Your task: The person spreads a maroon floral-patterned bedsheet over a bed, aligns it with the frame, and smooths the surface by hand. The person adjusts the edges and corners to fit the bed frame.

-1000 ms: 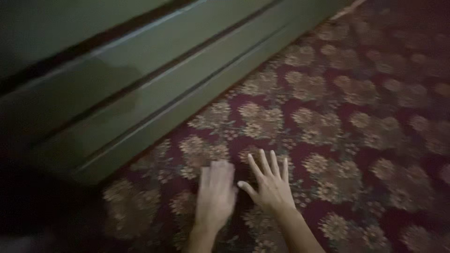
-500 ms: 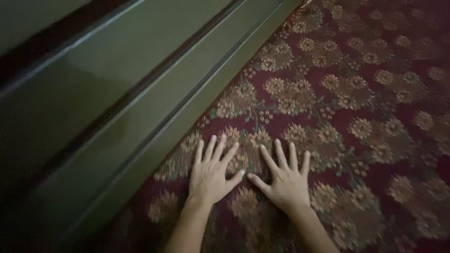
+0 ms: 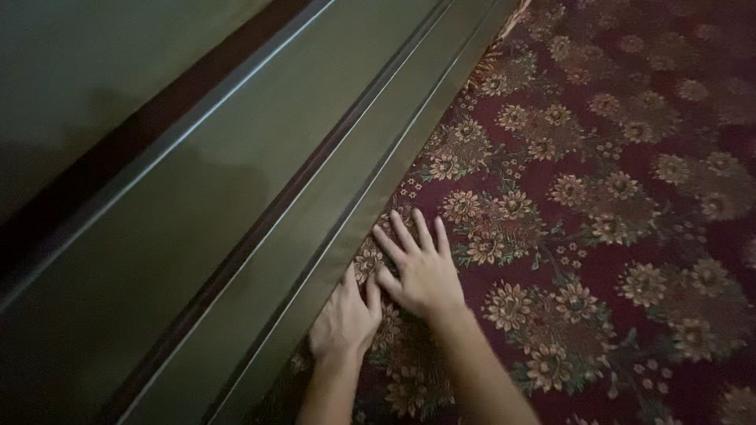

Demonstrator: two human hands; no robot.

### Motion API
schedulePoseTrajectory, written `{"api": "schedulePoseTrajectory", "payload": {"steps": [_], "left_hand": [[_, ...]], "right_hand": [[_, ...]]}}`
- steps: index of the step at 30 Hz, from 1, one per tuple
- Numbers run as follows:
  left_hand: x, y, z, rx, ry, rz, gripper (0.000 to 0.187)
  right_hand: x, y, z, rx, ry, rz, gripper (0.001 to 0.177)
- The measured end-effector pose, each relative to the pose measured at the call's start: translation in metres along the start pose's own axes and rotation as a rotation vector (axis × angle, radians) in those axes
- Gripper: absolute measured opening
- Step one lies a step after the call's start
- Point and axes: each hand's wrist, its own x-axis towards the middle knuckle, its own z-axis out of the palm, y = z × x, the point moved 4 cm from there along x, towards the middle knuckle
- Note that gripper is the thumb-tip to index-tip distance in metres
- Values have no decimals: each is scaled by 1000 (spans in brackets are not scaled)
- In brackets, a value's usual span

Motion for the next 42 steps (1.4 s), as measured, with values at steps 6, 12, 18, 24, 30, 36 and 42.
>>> {"api": "schedulePoseTrajectory", "payload": {"steps": [6,12,18,24,30,36,42], "left_hand": [[8,-1,3,364,709,374,72],[50,-16,23,55,343,283,83],[64,-34,47,61,528,459,78],[93,-70,106,-16,400,359,64],[125,-101,145,134,301,406,74],[147,-106,154,-103,151,392,72],[135,-99,164,-103,144,331,70]], "right_hand": [[50,9,4,18,-297,14,76],[23,57,-11,194,-105,52,82],[25,119,-21,-126,-96,292,92],[107,89,-7,-129,-375,257,97],[159,62,14,-141,-496,83,90],[154,97,18,22,-338,-139,77],[159,206,16,-181,-75,296,96]]}}
